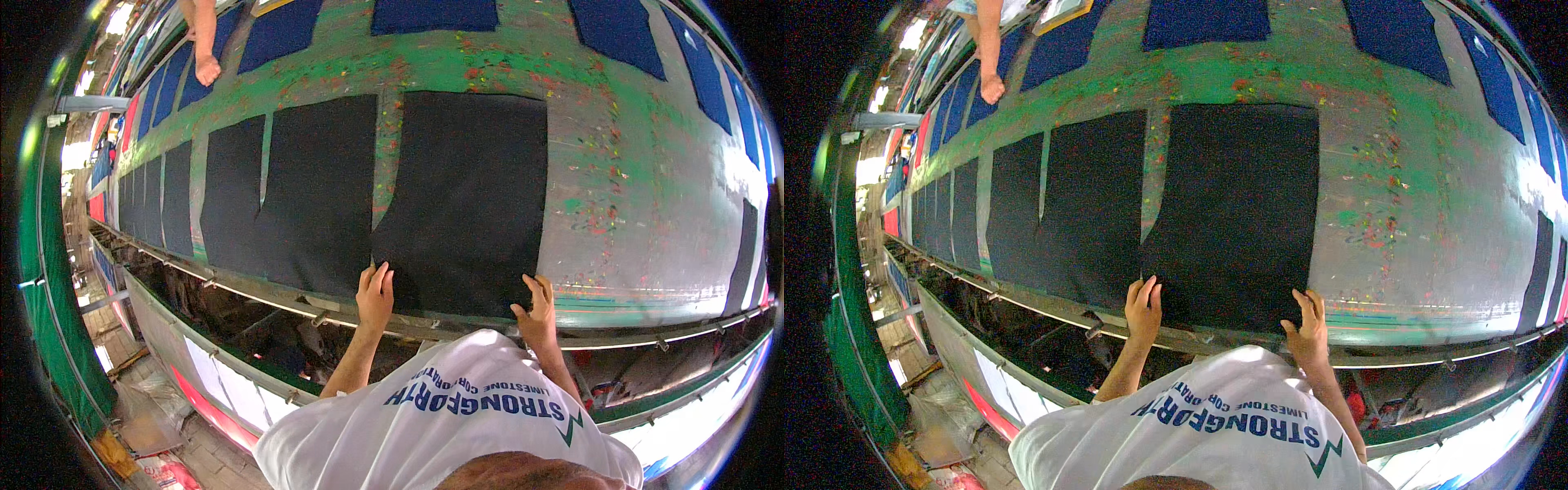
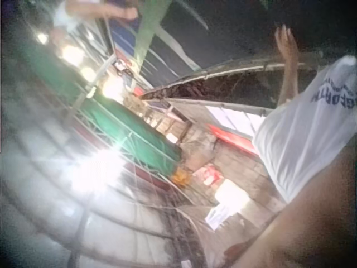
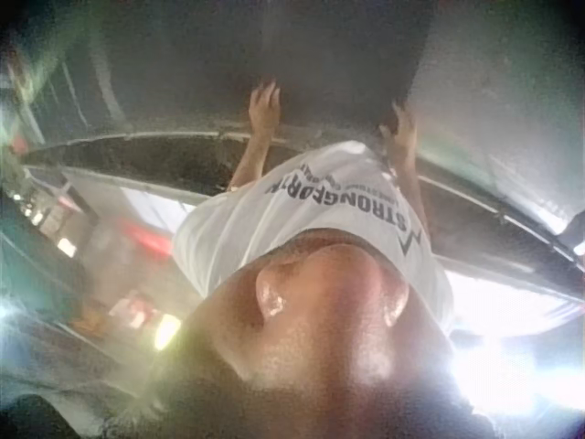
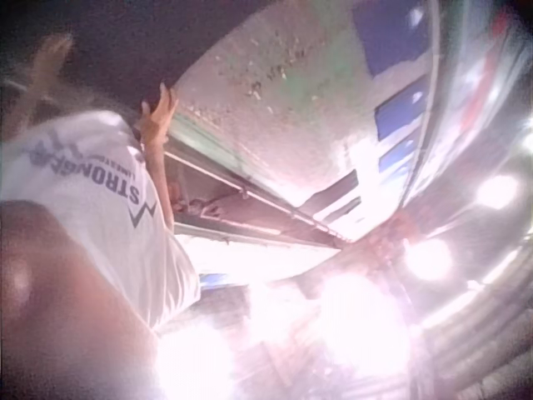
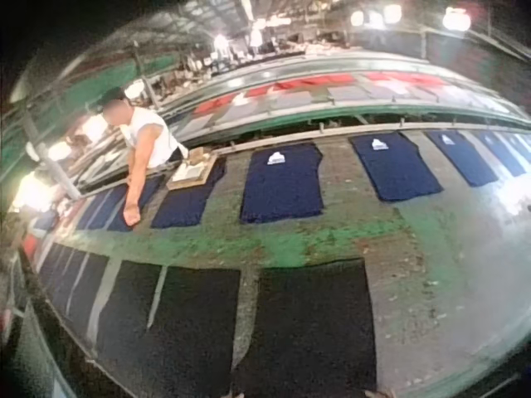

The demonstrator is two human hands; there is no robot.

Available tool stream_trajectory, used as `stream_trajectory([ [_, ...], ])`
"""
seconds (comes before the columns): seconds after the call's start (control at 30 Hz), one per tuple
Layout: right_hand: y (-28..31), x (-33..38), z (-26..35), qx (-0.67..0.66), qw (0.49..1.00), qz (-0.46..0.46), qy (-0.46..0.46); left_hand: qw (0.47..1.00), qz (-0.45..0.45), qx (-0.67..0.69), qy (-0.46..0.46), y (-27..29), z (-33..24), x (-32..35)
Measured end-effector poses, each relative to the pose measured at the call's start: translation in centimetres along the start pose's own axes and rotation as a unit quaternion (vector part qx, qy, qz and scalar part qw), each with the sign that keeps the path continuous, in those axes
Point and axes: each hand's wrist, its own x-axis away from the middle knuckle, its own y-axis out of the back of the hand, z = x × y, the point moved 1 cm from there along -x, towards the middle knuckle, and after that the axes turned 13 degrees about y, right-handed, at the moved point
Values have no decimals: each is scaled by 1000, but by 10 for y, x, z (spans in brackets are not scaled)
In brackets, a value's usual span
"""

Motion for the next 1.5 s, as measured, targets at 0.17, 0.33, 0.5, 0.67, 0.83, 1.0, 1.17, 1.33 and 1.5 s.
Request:
stream_trajectory([
  [0.17, -3, 6, 5, 13, 1000, -3, -13, 999, -20, -37, 1, -2, 1, 3],
  [0.33, -2, 7, 7, 31, 999, 5, -24, 999, 14, -42, 22, 2, 0, 5],
  [0.5, 0, 4, 11, 31, 999, 17, -34, 999, 10, -47, -8, 5, 1, 2],
  [0.67, 1, 3, 14, 30, 999, 15, -37, 999, 15, -47, -5, 6, 0, 4],
  [0.83, -1, 4, 10, 37, 999, -3, -6, 998, 31, -34, 38, 5, 1, 9],
  [1.0, -1, 5, 8, 27, 1000, -2, -7, 997, 8, -78, -25, 2, 8, 8],
  [1.17, 2, 3, 13, 32, 999, 4, -17, 996, 12, -92, -12, 5, 2, 10],
  [1.33, 4, -6, 23, 134, 990, -15, 50, 993, -2, -117, -33, 6, -25, -10],
  [1.5, -11, -65, 28, 194, 958, 28, 207, 966, 150, -79, -193, -33, -79, -49],
])
